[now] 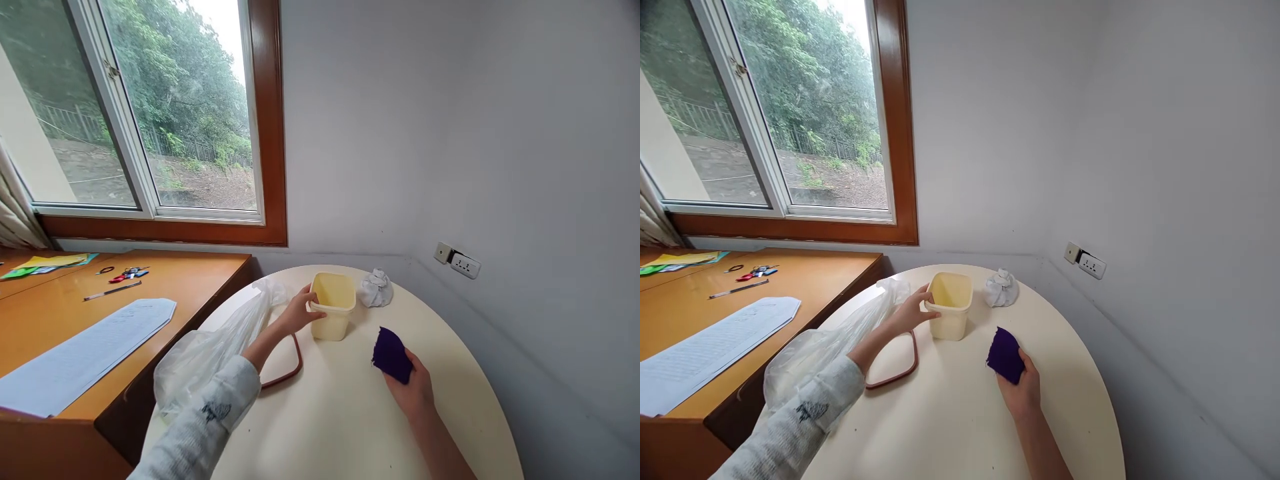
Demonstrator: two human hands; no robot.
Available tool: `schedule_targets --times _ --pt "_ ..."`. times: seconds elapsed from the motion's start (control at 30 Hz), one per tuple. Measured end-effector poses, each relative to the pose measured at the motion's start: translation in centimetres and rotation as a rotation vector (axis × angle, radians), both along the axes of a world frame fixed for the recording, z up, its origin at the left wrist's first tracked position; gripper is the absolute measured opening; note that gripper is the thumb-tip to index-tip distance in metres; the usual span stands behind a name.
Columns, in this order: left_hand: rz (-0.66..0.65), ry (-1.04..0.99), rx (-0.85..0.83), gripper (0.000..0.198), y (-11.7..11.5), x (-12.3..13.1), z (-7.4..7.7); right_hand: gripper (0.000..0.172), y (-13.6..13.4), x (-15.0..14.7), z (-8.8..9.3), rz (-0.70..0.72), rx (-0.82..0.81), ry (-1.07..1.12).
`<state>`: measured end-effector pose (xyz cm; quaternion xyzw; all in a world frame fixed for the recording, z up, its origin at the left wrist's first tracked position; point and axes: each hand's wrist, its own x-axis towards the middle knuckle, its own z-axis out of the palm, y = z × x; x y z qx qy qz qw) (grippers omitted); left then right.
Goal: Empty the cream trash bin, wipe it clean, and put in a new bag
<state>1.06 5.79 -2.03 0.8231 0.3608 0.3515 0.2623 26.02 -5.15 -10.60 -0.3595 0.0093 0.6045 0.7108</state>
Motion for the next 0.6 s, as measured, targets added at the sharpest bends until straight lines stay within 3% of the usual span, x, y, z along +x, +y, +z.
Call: schedule_targets --times 0.1,0.2,0.3,0.43,0.53,0.6 --pt "-0.017 -0.041 0.069 0.018 -3.9 0.6 -0.2 0.016 -0.1 0.9 0.6 0.0 -0.032 -0.142" --pt "-0.026 -0.008 0.083 0.011 -8.3 0.9 0.1 0.017 -0.5 2.3 2.3 -0.001 -0.007 -0.328" --pt "-0.018 0.034 0.068 0.009 -11.7 0.9 0.7 0.021 -1.3 3.4 5.7 0.059 0.095 -0.463" --pt "-0.01 0.087 0.08 0.009 -14.5 0.9 1.1 0.023 -3.0 3.2 11.9 0.197 0.199 -0.585" --pt "0.027 0.141 0.139 0.008 -15.9 1.0 0.3 0.023 -4.0 1.6 15.6 0.493 0.214 -0.772" --pt "0.06 0.158 0.207 0.008 -16.7 1.0 -0.5 0.024 -4.2 0.2 17.1 0.674 0.171 -0.858"
